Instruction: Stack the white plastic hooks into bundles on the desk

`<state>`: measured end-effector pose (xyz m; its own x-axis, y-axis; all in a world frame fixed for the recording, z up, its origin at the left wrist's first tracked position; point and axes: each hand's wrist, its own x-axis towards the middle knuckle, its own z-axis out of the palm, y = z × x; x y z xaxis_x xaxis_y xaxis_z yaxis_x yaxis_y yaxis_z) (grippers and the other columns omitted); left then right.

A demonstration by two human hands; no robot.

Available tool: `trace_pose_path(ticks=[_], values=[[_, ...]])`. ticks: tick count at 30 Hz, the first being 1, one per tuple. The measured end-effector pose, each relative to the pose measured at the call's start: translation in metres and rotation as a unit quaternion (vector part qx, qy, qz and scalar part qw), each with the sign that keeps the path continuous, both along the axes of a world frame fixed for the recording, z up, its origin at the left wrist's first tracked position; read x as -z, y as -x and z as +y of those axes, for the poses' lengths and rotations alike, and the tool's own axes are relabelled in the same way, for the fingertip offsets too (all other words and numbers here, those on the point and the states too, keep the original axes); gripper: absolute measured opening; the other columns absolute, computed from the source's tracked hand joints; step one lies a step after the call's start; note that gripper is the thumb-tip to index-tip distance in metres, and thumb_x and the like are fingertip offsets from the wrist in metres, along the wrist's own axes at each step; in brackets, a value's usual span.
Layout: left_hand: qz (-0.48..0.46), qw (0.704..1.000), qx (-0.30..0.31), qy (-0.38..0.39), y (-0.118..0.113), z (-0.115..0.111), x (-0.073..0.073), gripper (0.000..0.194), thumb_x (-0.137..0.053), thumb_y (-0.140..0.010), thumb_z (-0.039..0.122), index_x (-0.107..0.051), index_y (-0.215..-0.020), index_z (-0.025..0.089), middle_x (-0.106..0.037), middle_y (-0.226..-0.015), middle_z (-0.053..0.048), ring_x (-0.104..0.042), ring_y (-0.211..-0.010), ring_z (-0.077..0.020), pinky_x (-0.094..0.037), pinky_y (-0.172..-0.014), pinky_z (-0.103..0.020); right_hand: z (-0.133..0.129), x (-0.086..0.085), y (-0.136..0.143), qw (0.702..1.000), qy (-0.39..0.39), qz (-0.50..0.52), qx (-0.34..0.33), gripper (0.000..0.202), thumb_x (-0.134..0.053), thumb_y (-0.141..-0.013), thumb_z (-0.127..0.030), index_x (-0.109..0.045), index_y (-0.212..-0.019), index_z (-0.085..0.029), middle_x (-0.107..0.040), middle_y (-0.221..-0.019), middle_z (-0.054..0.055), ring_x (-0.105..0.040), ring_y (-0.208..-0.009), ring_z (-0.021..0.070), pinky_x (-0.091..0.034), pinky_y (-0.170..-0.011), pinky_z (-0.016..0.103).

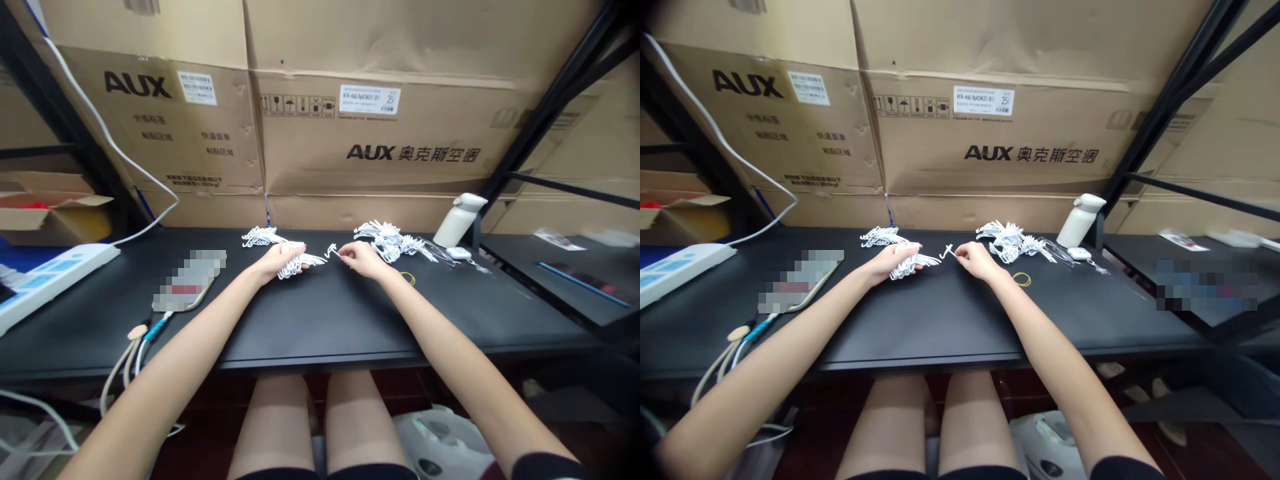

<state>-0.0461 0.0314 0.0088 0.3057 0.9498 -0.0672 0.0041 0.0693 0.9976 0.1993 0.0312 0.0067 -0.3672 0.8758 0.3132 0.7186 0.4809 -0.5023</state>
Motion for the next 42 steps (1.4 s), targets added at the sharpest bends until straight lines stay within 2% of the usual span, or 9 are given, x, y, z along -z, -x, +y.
trace_pose_path(ticks=[4, 9, 14, 26, 33, 42], values=[[0.003, 1.0, 0.021, -0.001, -0.001, -0.002, 0.0, 0.043, -0.072, -0.075, 0.036, -0.059, -0.108, 0.011, -0.071, -0.089, -0.011, -0.071, -0.075, -0.0221, -0.057, -0.059, -0.027, -0.001, 0.003, 0.005, 0.998, -0.053, -0.013, -0.025, 0.017, -0.056, -0.079, -0.007, -0.071, -0.084, -0.013, -0.069, -0.081, 0.006, -0.059, -0.065, 0.0123, -0.044, -0.067, 0.023], [0.009, 0.999, 0.044, -0.003, -0.001, -0.004, -0.001, 0.046, -0.072, -0.075, 0.037, -0.059, -0.112, 0.012, -0.071, -0.09, -0.011, -0.071, -0.076, -0.023, -0.057, -0.06, -0.029, 0.0, 0.006, 0.008, 0.997, -0.076, -0.016, -0.026, 0.018, -0.056, -0.079, -0.006, -0.071, -0.087, -0.013, -0.067, -0.084, 0.007, -0.058, -0.068, 0.0129, -0.045, -0.07, 0.025], [0.007, 0.999, 0.052, -0.009, -0.001, -0.004, 0.0, 0.045, -0.072, -0.076, 0.036, -0.058, -0.111, 0.012, -0.071, -0.09, -0.012, -0.071, -0.076, -0.0233, -0.057, -0.06, -0.028, -0.001, 0.005, 0.008, 0.997, -0.067, -0.019, -0.019, 0.018, -0.056, -0.078, -0.005, -0.071, -0.084, -0.012, -0.067, -0.082, 0.008, -0.058, -0.067, 0.0135, -0.045, -0.069, 0.026], [0.013, 0.997, 0.072, -0.012, -0.003, -0.008, -0.003, 0.043, -0.071, -0.077, 0.034, -0.057, -0.111, 0.013, -0.072, -0.084, -0.01, -0.071, -0.074, -0.0229, -0.056, -0.059, -0.028, -0.008, 0.001, 0.013, 0.995, -0.068, -0.008, -0.078, 0.02, -0.055, -0.079, -0.005, -0.071, -0.087, -0.011, -0.067, -0.083, 0.008, -0.06, -0.068, 0.0134, -0.045, -0.068, 0.024], [0.016, 0.996, 0.086, -0.017, -0.003, -0.009, -0.004, 0.044, -0.071, -0.076, 0.035, -0.057, -0.111, 0.013, -0.072, -0.085, -0.01, -0.071, -0.073, -0.0224, -0.056, -0.06, -0.029, -0.01, 0.0, 0.014, 0.996, -0.065, -0.011, -0.064, 0.018, -0.056, -0.079, -0.005, -0.072, -0.085, -0.012, -0.067, -0.081, 0.007, -0.058, -0.068, 0.0131, -0.044, -0.068, 0.024], [0.017, 0.996, 0.084, -0.02, -0.005, -0.011, -0.004, 0.045, -0.072, -0.075, 0.035, -0.057, -0.111, 0.013, -0.072, -0.086, -0.01, -0.071, -0.073, -0.0229, -0.056, -0.061, -0.031, -0.012, -0.001, 0.015, 0.995, -0.066, -0.006, -0.08, 0.018, -0.056, -0.078, -0.005, -0.072, -0.084, -0.013, -0.066, -0.08, 0.006, -0.058, -0.067, 0.0131, -0.044, -0.068, 0.024]])
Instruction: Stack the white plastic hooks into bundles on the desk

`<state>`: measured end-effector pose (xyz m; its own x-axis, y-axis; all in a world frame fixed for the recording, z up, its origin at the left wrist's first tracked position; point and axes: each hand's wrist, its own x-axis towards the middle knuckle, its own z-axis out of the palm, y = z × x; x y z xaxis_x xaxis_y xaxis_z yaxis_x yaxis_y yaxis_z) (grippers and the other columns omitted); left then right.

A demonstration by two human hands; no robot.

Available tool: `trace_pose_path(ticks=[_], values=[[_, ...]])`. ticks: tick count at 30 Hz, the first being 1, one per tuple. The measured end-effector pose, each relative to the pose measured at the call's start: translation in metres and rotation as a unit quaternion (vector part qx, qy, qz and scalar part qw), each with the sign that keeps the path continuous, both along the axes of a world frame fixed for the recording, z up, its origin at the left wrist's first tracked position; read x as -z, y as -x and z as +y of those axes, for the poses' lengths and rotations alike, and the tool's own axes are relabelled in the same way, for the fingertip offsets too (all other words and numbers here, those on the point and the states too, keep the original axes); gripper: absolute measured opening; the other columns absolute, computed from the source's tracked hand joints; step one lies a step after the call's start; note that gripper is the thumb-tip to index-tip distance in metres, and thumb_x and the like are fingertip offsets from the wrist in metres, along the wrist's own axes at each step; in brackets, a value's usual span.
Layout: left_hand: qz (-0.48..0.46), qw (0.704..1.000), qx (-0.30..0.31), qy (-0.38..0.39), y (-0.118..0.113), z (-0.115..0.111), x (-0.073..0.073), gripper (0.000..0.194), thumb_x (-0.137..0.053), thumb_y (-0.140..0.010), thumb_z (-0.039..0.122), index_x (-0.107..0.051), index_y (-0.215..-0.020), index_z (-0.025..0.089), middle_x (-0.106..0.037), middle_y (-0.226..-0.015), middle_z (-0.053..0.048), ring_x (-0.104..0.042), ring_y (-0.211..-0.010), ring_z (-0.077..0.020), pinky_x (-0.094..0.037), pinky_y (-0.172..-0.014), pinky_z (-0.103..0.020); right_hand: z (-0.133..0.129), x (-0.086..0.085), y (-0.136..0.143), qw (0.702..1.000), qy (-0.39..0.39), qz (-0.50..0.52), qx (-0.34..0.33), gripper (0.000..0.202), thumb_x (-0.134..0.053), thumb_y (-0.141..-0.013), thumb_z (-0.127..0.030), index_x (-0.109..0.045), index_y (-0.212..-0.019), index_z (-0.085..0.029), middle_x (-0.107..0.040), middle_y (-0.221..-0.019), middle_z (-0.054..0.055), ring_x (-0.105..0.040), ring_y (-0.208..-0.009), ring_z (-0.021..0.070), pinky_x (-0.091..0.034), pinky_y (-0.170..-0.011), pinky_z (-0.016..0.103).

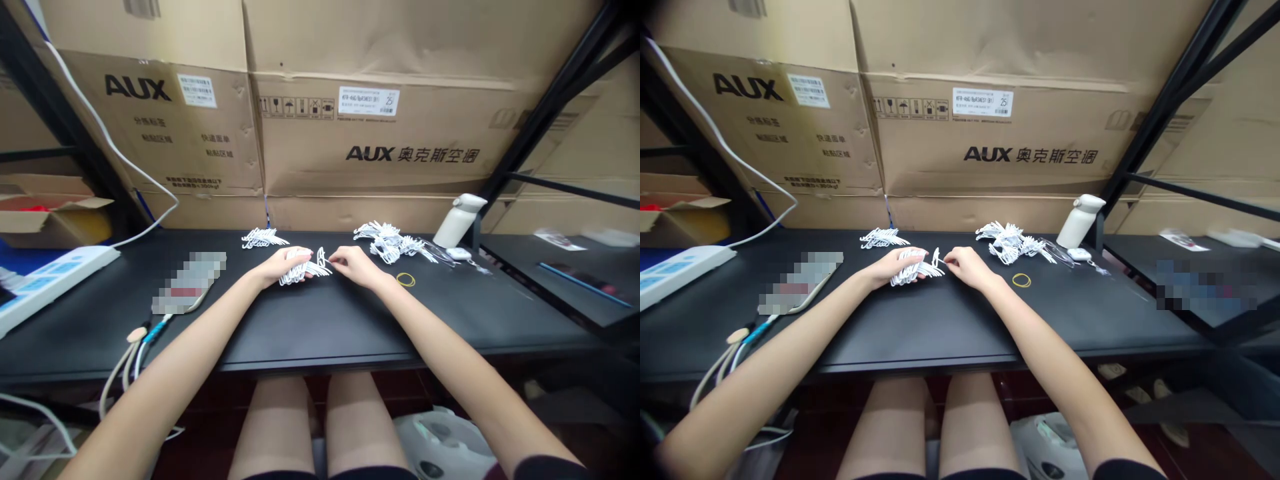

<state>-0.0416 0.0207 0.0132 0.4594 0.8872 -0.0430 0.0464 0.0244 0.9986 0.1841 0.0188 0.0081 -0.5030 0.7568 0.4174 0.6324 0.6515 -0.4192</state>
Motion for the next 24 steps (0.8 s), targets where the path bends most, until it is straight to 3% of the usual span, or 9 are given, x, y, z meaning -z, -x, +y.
trace_pose_path(ticks=[17, 24], values=[[0.022, 1.0, 0.009, -0.004, 0.0004, 0.0017, 0.0022, 0.039, -0.068, -0.077, 0.041, -0.061, -0.105, 0.015, -0.072, -0.083, -0.009, -0.07, -0.07, -0.0213, -0.056, -0.06, -0.03, -0.0071, -0.0004, 0.0089, 0.997, 0.051, 0.051, -0.023, 0.018, -0.058, -0.076, -0.007, -0.073, -0.084, -0.014, -0.07, -0.079, 0.005, -0.059, -0.064, 0.0118, -0.045, -0.064, 0.022], [0.02, 1.0, 0.006, 0.006, -0.0009, 0.0009, 0.0015, 0.037, -0.067, -0.078, 0.041, -0.059, -0.104, 0.016, -0.072, -0.083, -0.009, -0.071, -0.073, -0.0228, -0.057, -0.061, -0.031, -0.0019, -0.0004, 0.0054, 0.976, 0.157, 0.137, -0.057, 0.014, -0.063, -0.073, -0.019, -0.073, -0.08, -0.012, -0.067, -0.064, 0.003, -0.057, -0.055, 0.0116, -0.045, -0.055, 0.022]])
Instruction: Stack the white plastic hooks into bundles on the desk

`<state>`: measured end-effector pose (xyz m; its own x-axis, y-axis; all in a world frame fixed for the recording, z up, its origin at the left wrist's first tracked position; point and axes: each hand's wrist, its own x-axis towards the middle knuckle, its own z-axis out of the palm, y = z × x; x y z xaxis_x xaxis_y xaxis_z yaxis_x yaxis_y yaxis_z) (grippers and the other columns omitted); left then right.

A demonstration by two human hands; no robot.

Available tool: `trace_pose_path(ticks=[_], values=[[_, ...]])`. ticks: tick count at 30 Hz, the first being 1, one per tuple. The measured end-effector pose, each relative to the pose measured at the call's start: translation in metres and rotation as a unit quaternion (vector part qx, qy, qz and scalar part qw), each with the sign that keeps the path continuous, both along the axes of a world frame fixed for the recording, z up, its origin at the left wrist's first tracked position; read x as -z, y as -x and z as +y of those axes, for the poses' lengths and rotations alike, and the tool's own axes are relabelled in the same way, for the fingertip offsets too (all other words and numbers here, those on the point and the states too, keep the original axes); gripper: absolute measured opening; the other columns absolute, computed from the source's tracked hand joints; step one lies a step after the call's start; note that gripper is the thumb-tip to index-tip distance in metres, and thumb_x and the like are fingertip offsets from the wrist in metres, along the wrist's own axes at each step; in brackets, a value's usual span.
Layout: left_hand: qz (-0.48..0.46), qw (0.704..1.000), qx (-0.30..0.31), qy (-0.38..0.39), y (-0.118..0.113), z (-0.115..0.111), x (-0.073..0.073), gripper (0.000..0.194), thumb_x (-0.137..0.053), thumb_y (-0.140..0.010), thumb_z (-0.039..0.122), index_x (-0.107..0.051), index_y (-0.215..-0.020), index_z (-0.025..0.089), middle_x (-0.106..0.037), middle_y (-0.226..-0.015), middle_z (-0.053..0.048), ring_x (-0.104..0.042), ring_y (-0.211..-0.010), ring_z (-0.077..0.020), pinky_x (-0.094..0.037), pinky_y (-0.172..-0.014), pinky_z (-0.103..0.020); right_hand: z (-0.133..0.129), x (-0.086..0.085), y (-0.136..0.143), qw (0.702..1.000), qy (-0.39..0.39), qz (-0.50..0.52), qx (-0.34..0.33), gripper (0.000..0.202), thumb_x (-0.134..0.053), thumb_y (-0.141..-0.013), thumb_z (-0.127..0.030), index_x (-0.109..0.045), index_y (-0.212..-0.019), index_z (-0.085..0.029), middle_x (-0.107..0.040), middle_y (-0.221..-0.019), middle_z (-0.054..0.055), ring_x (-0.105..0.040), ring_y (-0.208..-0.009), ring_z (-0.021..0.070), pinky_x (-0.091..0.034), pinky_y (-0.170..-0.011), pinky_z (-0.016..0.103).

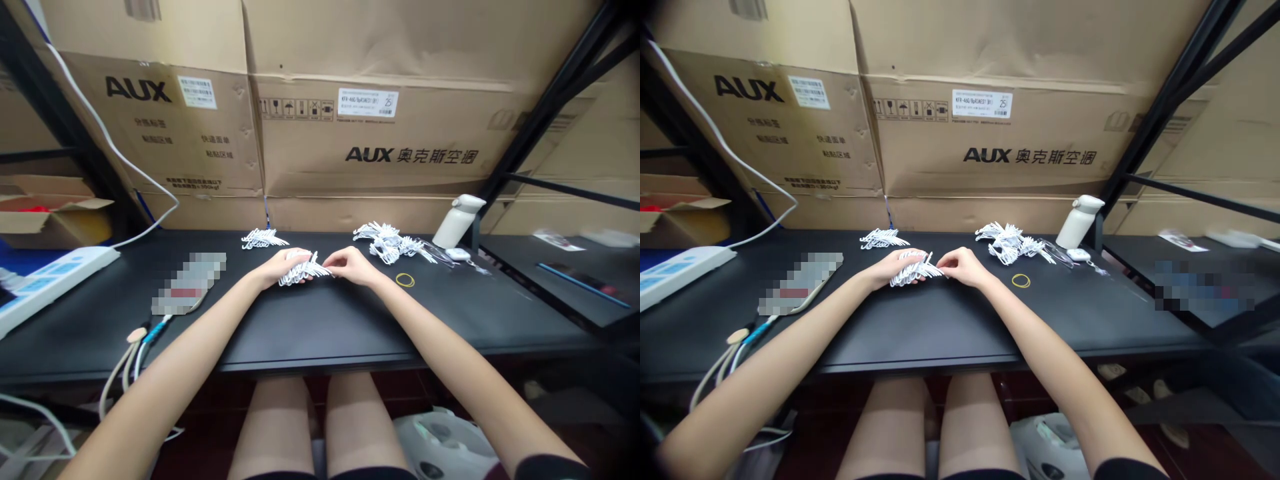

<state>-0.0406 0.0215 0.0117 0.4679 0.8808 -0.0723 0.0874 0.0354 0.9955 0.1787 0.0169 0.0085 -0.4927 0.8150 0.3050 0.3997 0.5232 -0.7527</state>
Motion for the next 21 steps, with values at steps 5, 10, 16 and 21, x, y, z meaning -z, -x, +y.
trace_pose_path(ticks=[5, 10, 16, 21], values=[[-0.001, 1.0, -0.009, 0.003, -0.001, -0.004, -0.003, 0.036, -0.07, -0.077, 0.037, -0.057, -0.102, 0.015, -0.072, -0.082, -0.009, -0.07, -0.071, -0.0219, -0.057, -0.06, -0.03, 0.001, -0.003, -0.001, 0.992, 0.095, 0.077, 0.004, 0.022, -0.071, -0.066, -0.029, -0.073, -0.079, -0.01, -0.067, -0.064, 0.004, -0.055, -0.053, 0.0109, -0.047, -0.052, 0.023], [-0.001, 1.0, -0.013, -0.007, -0.001, -0.005, -0.003, 0.042, -0.072, -0.075, 0.037, -0.057, -0.107, 0.014, -0.073, -0.083, -0.01, -0.07, -0.07, -0.0212, -0.057, -0.06, -0.029, -0.003, -0.004, 0.003, 0.989, 0.113, 0.092, 0.0, 0.023, -0.073, -0.064, -0.03, -0.073, -0.078, -0.011, -0.067, -0.063, 0.003, -0.056, -0.053, 0.0104, -0.048, -0.054, 0.024], [-0.002, 1.0, -0.011, -0.02, 0.001, -0.002, -0.001, 0.046, -0.075, -0.072, 0.037, -0.057, -0.107, 0.014, -0.073, -0.083, -0.01, -0.071, -0.072, -0.0214, -0.057, -0.061, -0.029, -0.003, 0.0, 0.006, 0.989, 0.103, 0.101, -0.026, 0.022, -0.072, -0.066, -0.027, -0.072, -0.079, -0.01, -0.066, -0.061, 0.002, -0.056, -0.053, 0.0106, -0.049, -0.055, 0.024], [-0.008, 0.999, -0.014, -0.032, 0.002, -0.001, 0.0, 0.052, -0.077, -0.069, 0.037, -0.054, -0.109, 0.013, -0.073, -0.084, -0.01, -0.071, -0.07, -0.0216, -0.057, -0.063, -0.032, -0.003, 0.005, 0.009, 0.987, 0.108, 0.115, -0.045, 0.027, -0.072, -0.068, -0.032, -0.071, -0.085, -0.01, -0.069, -0.069, 0.005, -0.059, -0.057, 0.0124, -0.049, -0.056, 0.025]])
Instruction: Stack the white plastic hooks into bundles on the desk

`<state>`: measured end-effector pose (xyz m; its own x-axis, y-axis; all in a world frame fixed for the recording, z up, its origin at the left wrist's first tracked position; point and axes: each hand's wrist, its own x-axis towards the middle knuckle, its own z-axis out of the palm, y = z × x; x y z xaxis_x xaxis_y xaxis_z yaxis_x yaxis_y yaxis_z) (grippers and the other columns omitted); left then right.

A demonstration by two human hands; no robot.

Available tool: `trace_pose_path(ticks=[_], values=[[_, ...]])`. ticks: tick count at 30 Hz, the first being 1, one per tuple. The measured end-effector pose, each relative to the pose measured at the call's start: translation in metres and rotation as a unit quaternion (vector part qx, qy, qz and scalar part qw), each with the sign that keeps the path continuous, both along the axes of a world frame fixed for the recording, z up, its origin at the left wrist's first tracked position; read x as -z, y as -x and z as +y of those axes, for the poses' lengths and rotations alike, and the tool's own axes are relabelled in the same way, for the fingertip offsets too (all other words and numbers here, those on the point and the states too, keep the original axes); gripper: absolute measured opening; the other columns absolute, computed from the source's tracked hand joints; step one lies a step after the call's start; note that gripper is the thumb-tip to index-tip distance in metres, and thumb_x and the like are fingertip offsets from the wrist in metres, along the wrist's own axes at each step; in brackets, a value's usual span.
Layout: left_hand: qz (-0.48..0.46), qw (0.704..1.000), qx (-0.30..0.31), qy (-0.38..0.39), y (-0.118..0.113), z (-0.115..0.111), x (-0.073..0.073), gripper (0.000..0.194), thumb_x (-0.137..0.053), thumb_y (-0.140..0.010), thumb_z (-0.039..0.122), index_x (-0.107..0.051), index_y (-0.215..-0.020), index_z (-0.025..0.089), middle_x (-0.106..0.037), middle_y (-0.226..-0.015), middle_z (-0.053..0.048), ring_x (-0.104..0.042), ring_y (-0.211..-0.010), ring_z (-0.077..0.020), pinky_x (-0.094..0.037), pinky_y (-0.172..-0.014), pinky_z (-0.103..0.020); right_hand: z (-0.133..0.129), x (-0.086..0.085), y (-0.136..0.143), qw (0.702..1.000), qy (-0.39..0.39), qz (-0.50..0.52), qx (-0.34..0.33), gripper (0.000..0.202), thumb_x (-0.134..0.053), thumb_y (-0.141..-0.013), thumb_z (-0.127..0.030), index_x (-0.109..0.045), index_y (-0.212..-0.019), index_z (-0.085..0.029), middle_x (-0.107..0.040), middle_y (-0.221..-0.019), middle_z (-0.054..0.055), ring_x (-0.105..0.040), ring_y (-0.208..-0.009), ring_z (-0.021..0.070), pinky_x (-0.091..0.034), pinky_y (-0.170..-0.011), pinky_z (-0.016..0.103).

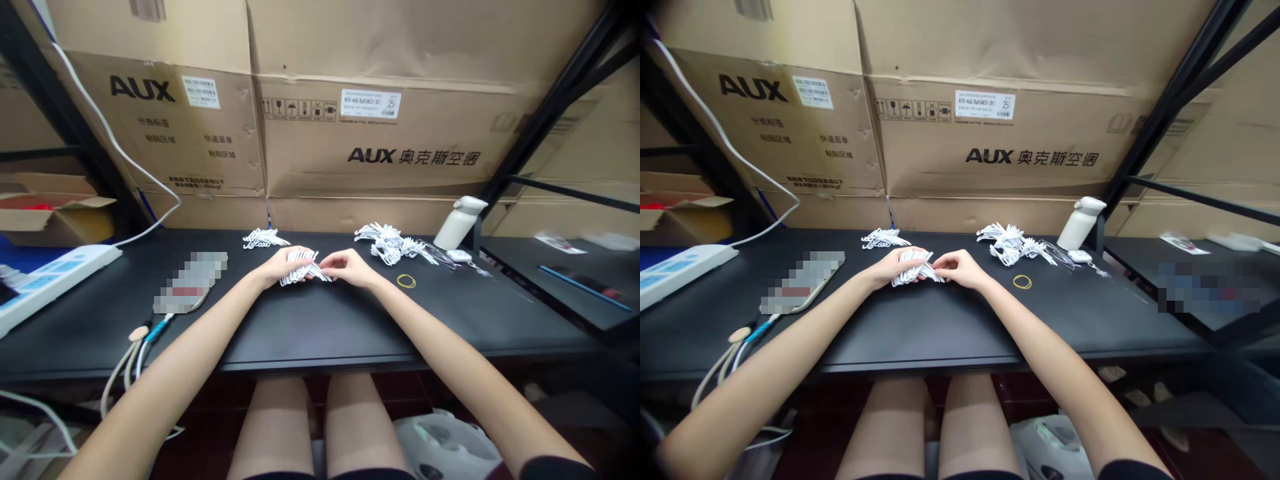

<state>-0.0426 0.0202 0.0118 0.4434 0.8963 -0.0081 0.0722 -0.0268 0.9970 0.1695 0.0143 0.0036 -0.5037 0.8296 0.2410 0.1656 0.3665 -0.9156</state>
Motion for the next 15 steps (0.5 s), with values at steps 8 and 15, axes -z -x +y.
trace_pose_path(ticks=[8, 15], values=[[0.026, 0.998, 0.009, -0.059, -0.0044, -0.0024, 0.0003, 0.056, -0.078, -0.066, 0.041, -0.059, -0.112, 0.013, -0.072, -0.089, -0.009, -0.069, -0.074, -0.022, -0.055, -0.073, -0.038, -0.0053, 0.0037, 0.0067, 0.999, -0.031, 0.005, 0.006, 0.028, -0.069, -0.073, -0.036, -0.071, -0.086, -0.012, -0.072, -0.081, 0.007, -0.064, -0.07, 0.017, -0.049, -0.066, 0.028], [0.089, 0.979, -0.025, -0.184, -0.0082, -0.0044, -0.0009, 0.058, -0.077, -0.064, 0.044, -0.063, -0.112, 0.014, -0.068, -0.109, -0.011, -0.063, -0.097, -0.0243, -0.05, -0.086, -0.035, 0.0002, 0.0071, 0.0081, 0.998, -0.037, 0.015, 0.056, 0.022, -0.062, -0.076, -0.031, -0.068, -0.081, -0.011, -0.07, -0.076, 0.006, -0.063, -0.068, 0.0162, -0.047, -0.066, 0.027]])
